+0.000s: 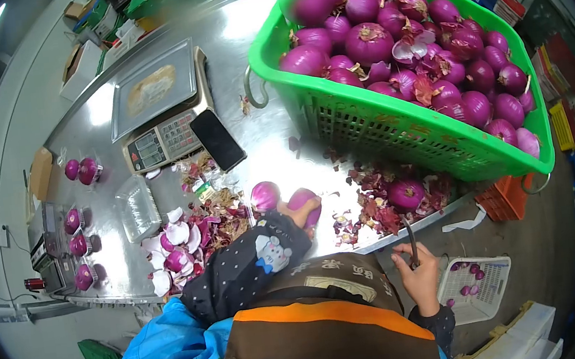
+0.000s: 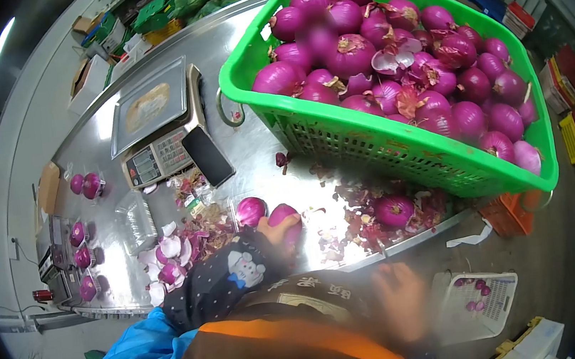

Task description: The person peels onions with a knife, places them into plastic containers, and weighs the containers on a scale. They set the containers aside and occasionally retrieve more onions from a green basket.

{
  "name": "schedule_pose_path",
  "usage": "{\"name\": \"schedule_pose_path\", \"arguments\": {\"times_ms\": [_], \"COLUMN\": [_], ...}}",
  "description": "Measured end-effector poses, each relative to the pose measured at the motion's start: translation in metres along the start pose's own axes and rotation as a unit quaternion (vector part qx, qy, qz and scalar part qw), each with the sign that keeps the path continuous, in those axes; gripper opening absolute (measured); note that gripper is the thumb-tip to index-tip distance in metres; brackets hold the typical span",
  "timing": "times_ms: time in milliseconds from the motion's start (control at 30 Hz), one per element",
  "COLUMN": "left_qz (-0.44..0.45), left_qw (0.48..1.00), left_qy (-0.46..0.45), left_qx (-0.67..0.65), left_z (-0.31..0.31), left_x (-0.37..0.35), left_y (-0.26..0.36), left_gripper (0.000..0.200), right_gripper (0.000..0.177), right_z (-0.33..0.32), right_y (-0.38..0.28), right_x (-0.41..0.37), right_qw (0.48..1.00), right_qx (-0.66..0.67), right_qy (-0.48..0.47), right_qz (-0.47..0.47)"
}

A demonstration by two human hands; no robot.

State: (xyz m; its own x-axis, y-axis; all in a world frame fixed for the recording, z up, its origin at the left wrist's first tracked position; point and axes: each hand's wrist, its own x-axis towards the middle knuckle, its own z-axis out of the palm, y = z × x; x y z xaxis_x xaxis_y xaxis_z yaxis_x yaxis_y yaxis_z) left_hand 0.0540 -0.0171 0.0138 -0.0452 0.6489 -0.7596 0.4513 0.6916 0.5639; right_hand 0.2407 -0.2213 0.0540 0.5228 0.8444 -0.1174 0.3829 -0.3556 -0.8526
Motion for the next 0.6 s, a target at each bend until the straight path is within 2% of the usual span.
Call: {"name": "schedule_pose_path", "arguments": {"times_ms": [67,133,167,200,233,267,300,333,367,400,433,467,500,567,600], "left_qz": [-0.004,0.02,0.02,0.145,0.27,0.427,0.39,0.581,0.165,0.121,0.143,0.254,0.369,0.374,0.355], "left_qw": [1.0,0.997,0.998,0.975,0.923,0.899,0.863,0.792,0.976,0.981,0.985,0.955,0.914,0.888,0.885], "left_qy": [0.016,0.004,0.002,-0.055,-0.112,0.088,0.2,0.014,-0.107,-0.146,-0.095,-0.071,-0.095,-0.253,-0.293], "left_qx": [0.006,0.069,0.068,0.161,0.25,0.032,0.25,0.188,0.096,0.04,-0.002,0.136,0.141,0.089,0.075], "left_z": [-0.002,-0.005,-0.011,-0.017,-0.006,0.032,0.028,-0.001,-0.006,-0.022,-0.024,-0.035,-0.043,-0.053,-0.055], "left_x": [0.005,0.007,0.023,0.062,0.106,0.154,0.1,0.139,0.097,0.04,0.002,-0.016,-0.01,-0.056,-0.088], "left_y": [0.011,0.017,0.002,-0.033,-0.071,-0.136,-0.103,-0.121,-0.076,-0.036,-0.018,-0.001,-0.004,0.057,0.09], "left_gripper": [0.088,0.093,0.093,0.092,0.091,0.078,0.06,0.049,0.075,0.074,0.075,0.073,0.062,0.05,0.044], "right_gripper": [0.014,0.014,0.012,0.011,0.011,0.01,0.009,0.009,0.011,0.016,0.023,0.025,0.026,0.027,0.027], "right_z": [0.001,0.003,0.004,0.004,0.005,0.004,0.003,0.009,0.008,0.006,-0.001,0.002,0.004,-0.01,-0.022], "right_y": [-0.003,-0.006,-0.006,-0.006,-0.008,-0.01,-0.01,0.005,0.005,-0.004,-0.012,0.001,0.016,0.013,-0.001], "right_x": [0.001,0.001,0.001,0.003,0.004,0.004,0.004,0.003,0.001,0.0,-0.002,-0.006,-0.012,-0.021,-0.02], "right_qw": [1.0,0.999,1.0,1.0,1.0,0.997,0.99,0.993,0.995,0.998,0.99,0.984,0.971,0.944,0.952], "right_qx": [-0.013,-0.027,-0.02,-0.014,-0.017,-0.048,-0.082,-0.058,-0.036,-0.002,0.021,0.062,0.103,0.14,0.076], "right_qy": [-0.004,-0.006,-0.011,-0.013,-0.007,-0.021,-0.031,0.002,-0.012,-0.057,-0.134,-0.167,-0.201,-0.29,-0.295], "right_qz": [-0.011,-0.021,-0.02,-0.019,-0.02,-0.065,-0.106,-0.104,-0.089,-0.041,0.034,-0.019,-0.074,0.076,0.0]}}
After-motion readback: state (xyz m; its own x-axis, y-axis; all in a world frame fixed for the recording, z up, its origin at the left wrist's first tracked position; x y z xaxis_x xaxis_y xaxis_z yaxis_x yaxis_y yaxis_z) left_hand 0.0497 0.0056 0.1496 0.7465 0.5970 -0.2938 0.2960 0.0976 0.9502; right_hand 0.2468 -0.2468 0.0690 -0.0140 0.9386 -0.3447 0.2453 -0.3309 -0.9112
